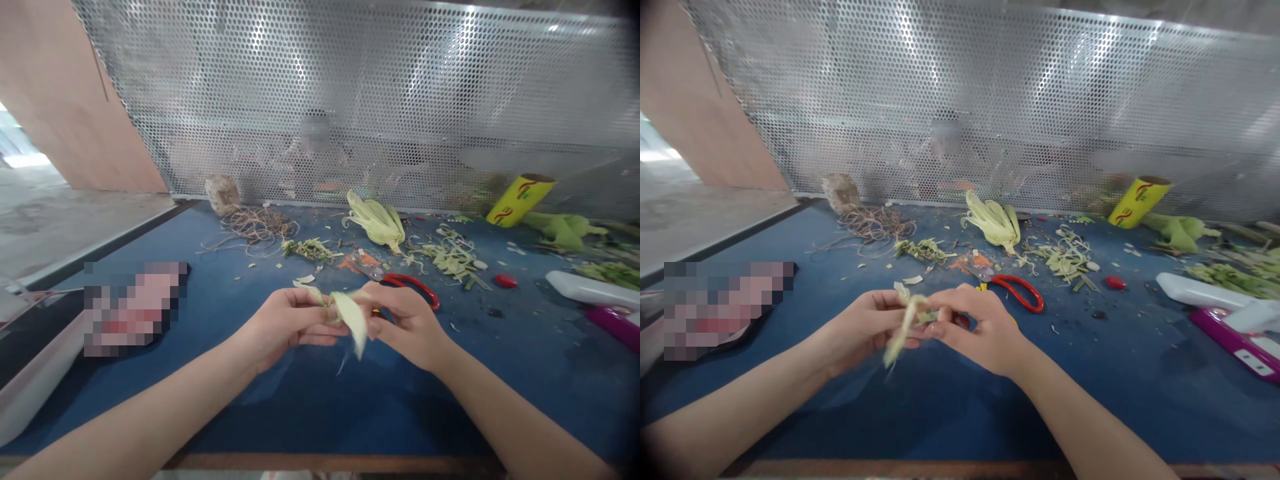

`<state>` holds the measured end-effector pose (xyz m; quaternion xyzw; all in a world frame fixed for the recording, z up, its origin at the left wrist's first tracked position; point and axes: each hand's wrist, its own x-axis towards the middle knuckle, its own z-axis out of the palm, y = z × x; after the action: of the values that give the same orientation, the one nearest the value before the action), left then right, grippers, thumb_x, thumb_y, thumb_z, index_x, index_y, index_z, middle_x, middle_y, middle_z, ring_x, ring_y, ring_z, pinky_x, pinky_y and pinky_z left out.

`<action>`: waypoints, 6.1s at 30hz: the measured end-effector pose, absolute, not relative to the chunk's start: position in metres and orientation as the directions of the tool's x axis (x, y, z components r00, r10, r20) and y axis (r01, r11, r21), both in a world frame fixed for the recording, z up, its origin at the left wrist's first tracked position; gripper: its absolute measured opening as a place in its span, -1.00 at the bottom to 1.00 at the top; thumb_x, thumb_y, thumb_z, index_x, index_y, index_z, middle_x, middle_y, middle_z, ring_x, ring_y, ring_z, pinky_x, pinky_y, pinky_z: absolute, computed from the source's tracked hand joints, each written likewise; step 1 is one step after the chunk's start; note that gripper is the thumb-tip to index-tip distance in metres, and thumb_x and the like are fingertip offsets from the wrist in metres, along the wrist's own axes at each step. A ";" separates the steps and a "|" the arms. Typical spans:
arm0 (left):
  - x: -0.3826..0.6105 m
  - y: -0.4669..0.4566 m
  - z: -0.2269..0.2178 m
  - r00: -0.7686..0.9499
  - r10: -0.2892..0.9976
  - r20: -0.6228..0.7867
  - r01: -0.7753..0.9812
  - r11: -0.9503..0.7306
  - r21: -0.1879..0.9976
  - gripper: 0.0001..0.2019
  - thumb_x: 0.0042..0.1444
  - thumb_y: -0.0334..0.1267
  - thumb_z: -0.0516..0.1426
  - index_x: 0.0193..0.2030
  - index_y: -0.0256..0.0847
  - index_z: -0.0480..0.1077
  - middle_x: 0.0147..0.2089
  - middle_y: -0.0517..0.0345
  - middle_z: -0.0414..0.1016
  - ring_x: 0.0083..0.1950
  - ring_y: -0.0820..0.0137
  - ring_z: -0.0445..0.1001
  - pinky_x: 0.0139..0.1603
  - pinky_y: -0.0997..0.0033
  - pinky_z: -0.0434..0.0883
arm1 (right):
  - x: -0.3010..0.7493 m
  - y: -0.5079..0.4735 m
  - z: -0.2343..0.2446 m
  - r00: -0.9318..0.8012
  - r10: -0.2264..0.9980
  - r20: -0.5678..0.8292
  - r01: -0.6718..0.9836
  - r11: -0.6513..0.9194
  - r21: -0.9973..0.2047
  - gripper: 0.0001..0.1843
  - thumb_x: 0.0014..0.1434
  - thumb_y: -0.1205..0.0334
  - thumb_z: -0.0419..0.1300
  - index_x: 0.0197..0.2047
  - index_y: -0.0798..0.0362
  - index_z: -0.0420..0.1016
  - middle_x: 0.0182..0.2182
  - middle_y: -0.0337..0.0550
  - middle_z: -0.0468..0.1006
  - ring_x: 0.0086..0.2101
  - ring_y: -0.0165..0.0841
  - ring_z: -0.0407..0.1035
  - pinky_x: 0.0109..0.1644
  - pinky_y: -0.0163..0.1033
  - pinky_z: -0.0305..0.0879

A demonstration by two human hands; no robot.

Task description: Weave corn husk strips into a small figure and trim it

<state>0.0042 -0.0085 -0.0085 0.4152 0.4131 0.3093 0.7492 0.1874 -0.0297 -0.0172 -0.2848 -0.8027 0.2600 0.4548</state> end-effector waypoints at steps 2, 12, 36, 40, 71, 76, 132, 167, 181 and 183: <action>0.003 -0.009 -0.009 0.480 0.796 -0.369 -0.105 0.470 0.876 -0.87 -0.20 -0.42 0.30 -0.47 -0.33 0.44 -0.48 0.01 0.58 -0.40 0.32 0.57 -0.38 0.47 0.50 | 0.187 -0.031 -0.018 -0.415 0.743 0.524 0.185 0.634 -0.751 -0.79 0.16 0.23 0.06 -0.15 0.05 0.42 -0.59 -0.29 0.37 -0.61 -0.49 0.19 -0.52 -0.36 0.16; 0.001 -0.010 -0.007 0.512 0.768 -0.385 -0.053 0.476 0.878 -0.85 -0.16 -0.37 0.28 -0.38 -0.32 0.49 -0.43 0.02 0.60 -0.37 0.34 0.57 -0.33 0.47 0.48 | 0.191 -0.031 -0.016 -0.527 0.664 0.531 0.425 0.746 -0.512 -0.50 0.09 0.37 0.10 0.12 -0.13 0.23 -0.27 -0.18 0.44 -0.30 -0.38 0.31 -0.21 -0.26 0.28; -0.001 -0.011 -0.008 0.650 0.623 -0.435 0.059 0.529 0.847 -0.92 -0.14 -0.45 0.25 -0.42 -0.32 0.48 -0.50 0.08 0.58 -0.42 0.37 0.57 -0.38 0.51 0.48 | 0.191 -0.034 -0.005 -0.751 0.488 0.445 0.375 0.870 -0.320 -0.55 0.05 0.22 0.16 0.04 0.00 0.23 -0.02 -0.05 0.39 0.00 -0.29 0.23 0.11 -0.08 0.02; 0.001 -0.012 -0.009 0.648 0.638 -0.415 0.078 0.487 0.870 -0.92 -0.12 -0.40 0.24 -0.41 -0.32 0.48 -0.48 0.05 0.58 -0.44 0.37 0.56 -0.35 0.48 0.48 | 0.191 -0.034 -0.008 -0.682 0.573 0.454 0.437 0.817 -0.376 -0.46 0.01 0.15 0.22 0.05 0.02 0.18 -0.04 0.00 0.35 -0.01 -0.25 0.20 0.04 -0.12 0.12; 0.007 -0.017 -0.009 0.553 0.800 -0.232 0.153 0.176 0.972 -0.87 -0.09 -0.29 0.23 -0.46 -0.34 0.45 -0.53 0.10 0.54 -0.44 0.37 0.54 -0.44 0.50 0.46 | 0.188 -0.031 -0.010 -0.385 0.912 0.142 0.478 0.328 -0.814 -0.88 0.18 0.15 0.01 -0.28 -0.01 0.14 -0.57 -0.37 0.27 -0.56 -0.48 0.15 -0.48 -0.37 0.10; 0.008 -0.016 -0.007 0.550 0.797 -0.247 0.178 0.177 0.968 -0.87 -0.06 -0.29 0.21 -0.48 -0.35 0.44 -0.55 0.07 0.54 -0.49 0.40 0.52 -0.49 0.53 0.43 | 0.203 -0.029 0.000 -0.519 0.850 0.094 0.275 0.270 -0.923 -0.93 0.21 0.29 -0.04 -0.20 -0.01 0.17 -0.51 -0.31 0.39 -0.51 -0.48 0.22 -0.42 -0.36 0.17; 0.007 -0.020 -0.008 0.726 0.610 -0.317 0.007 0.455 0.890 -0.82 0.06 -0.24 0.14 -0.40 -0.34 0.44 -0.51 0.04 0.55 -0.47 0.39 0.55 -0.47 0.53 0.43 | 0.194 -0.032 -0.002 -0.665 0.611 0.431 0.437 0.785 -0.439 -0.70 0.25 0.35 -0.07 -0.02 -0.05 0.36 -0.31 -0.18 0.44 -0.23 -0.37 0.26 -0.08 -0.20 0.08; 0.005 -0.017 -0.012 0.685 0.648 -0.333 0.025 0.436 0.900 -0.75 0.07 -0.14 0.10 -0.41 -0.32 0.40 -0.52 0.10 0.52 -0.46 0.39 0.54 -0.44 0.48 0.43 | 0.193 -0.037 0.000 -0.640 0.650 0.409 0.545 0.760 -0.354 -0.88 0.19 0.27 0.07 -0.18 -0.08 0.35 -0.38 -0.26 0.52 -0.31 -0.37 0.31 -0.13 -0.17 0.00; 0.003 -0.016 -0.007 0.762 0.621 -0.186 0.129 0.136 0.982 -0.78 -0.15 -0.54 0.12 -0.32 -0.29 0.47 -0.41 0.12 0.55 -0.34 0.35 0.53 -0.38 0.45 0.47 | 0.200 -0.041 0.009 -0.687 0.678 0.262 0.567 0.725 -0.391 -0.81 0.14 0.33 0.11 -0.16 -0.09 0.33 -0.35 -0.29 0.53 -0.23 -0.32 0.24 -0.08 -0.15 0.03; 0.001 -0.015 -0.008 0.727 0.665 -0.171 0.176 0.060 0.983 -0.82 -0.15 -0.51 0.17 -0.34 -0.29 0.48 -0.40 0.12 0.55 -0.37 0.39 0.52 -0.38 0.49 0.47 | 0.199 -0.042 0.010 -0.701 0.672 0.239 0.558 0.726 -0.402 -0.79 0.14 0.36 0.09 -0.15 -0.10 0.32 -0.36 -0.29 0.52 -0.24 -0.32 0.23 -0.11 -0.16 0.04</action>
<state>0.0010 -0.0154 -0.0084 0.6595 0.3187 0.1866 0.6547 0.1988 -0.0420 0.0104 -0.3379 -0.9098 0.1514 0.1875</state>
